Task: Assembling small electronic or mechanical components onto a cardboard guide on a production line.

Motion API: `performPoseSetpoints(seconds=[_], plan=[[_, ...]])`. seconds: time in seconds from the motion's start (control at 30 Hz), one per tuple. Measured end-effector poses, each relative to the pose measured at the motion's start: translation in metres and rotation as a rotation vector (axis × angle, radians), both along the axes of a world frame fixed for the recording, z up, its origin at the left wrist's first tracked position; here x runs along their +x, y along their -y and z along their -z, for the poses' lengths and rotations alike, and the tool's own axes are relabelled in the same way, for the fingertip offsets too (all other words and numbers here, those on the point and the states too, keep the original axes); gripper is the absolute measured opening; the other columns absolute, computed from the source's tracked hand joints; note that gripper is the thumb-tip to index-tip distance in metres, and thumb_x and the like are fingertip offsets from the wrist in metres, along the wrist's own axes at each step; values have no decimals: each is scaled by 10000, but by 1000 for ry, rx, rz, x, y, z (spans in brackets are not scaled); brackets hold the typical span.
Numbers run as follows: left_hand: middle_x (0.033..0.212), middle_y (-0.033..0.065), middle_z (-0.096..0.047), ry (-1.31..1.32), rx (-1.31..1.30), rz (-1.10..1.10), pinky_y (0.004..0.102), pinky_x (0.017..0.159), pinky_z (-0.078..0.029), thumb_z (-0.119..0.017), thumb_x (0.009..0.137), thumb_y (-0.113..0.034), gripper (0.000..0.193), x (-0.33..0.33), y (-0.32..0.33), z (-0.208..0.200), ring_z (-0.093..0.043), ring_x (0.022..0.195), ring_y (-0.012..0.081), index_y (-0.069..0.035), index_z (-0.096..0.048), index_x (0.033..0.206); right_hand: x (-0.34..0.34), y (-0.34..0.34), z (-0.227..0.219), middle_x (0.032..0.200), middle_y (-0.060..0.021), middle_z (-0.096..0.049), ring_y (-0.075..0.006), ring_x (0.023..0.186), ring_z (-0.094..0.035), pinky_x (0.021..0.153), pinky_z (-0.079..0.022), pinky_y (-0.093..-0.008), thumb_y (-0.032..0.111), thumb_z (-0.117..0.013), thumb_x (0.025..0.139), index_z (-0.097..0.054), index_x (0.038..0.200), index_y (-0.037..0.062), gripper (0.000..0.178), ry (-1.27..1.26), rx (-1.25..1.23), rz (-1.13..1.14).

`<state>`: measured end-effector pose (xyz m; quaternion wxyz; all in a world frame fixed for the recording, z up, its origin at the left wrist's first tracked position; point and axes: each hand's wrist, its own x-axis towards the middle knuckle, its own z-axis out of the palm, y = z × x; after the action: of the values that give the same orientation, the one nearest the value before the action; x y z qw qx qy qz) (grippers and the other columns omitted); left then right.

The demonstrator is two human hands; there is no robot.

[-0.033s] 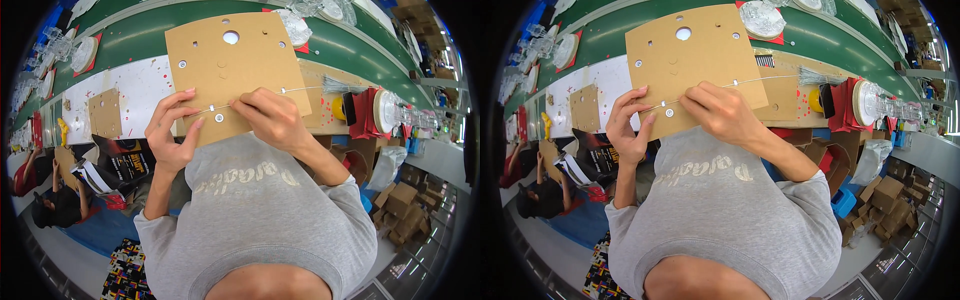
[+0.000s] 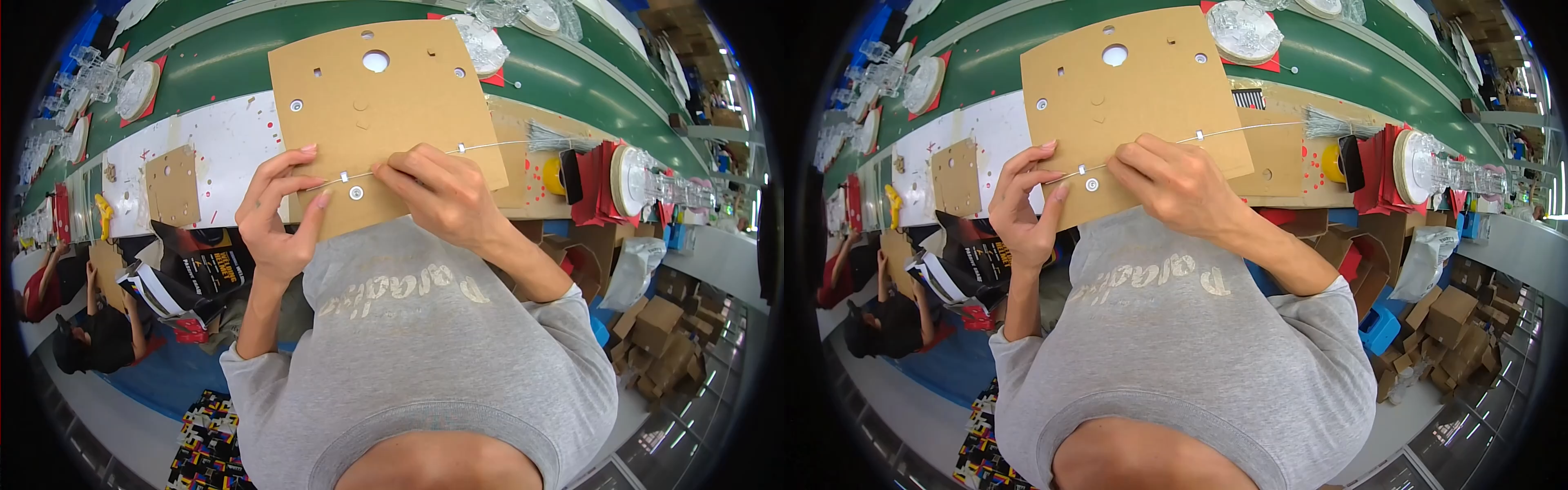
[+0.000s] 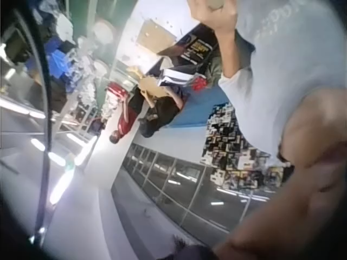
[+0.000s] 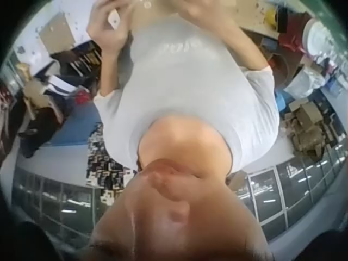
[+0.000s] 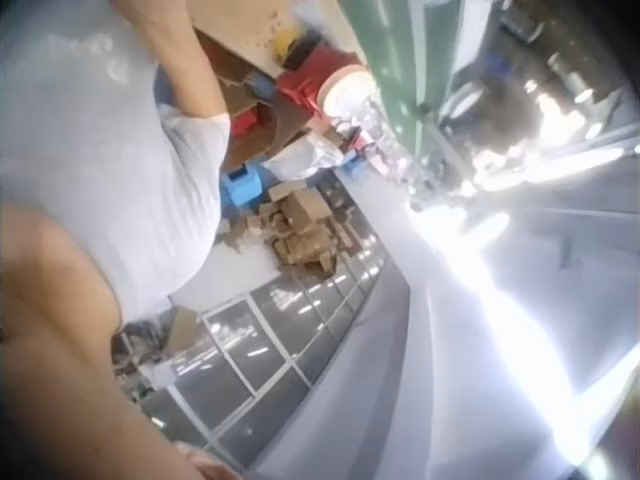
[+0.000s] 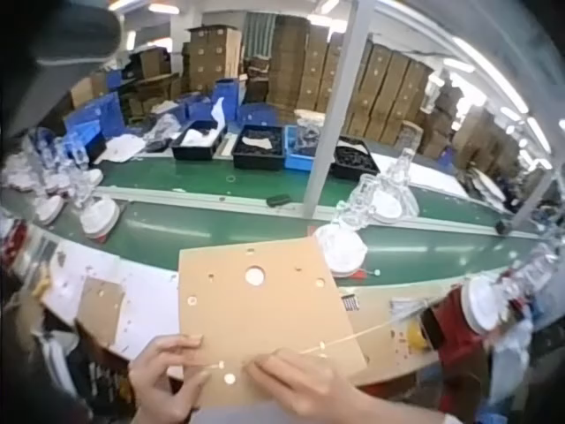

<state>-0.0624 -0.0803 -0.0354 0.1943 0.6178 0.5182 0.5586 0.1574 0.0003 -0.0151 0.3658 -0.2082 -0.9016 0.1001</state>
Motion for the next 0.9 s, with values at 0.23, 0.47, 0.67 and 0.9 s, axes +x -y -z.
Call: performPoseSetpoints(seconds=[0.23,0.47,0.67,0.9], plan=[[1112,218,-683,-27,-42,-21,426,963,-552,-735,818,108,106,3,4,4,-696,1112,351,54,-645,826,2,7,8,941,-55,-654,-199,760,-650,609,-538,-325,121,-833,706,-762,1038,14,357,-20,-22,-12],[966,146,-586,239,73,4,480,988,-536,-661,903,97,130,9,4,20,-672,1112,364,34,-555,863,8,4,-5,1068,-38,-645,-219,934,-630,772,-532,-395,373,-892,631,-754,1157,104,607,149,-20,-58],[1011,123,-536,417,46,17,480,1032,-511,-604,953,72,119,7,4,20,-648,1123,330,29,-520,882,9,0,5,1084,-13,-632,-214,959,-608,833,-496,-378,347,-885,615,-741,1220,178,644,58,-163,-84],[1033,135,-599,353,-192,61,440,1033,-483,-646,942,37,120,-14,2,-10,-622,1229,379,32,-555,865,4,3,-1,1092,-17,-621,-215,968,-599,836,-495,-384,354,-884,604,-740,1221,184,657,152,-108,-94]])
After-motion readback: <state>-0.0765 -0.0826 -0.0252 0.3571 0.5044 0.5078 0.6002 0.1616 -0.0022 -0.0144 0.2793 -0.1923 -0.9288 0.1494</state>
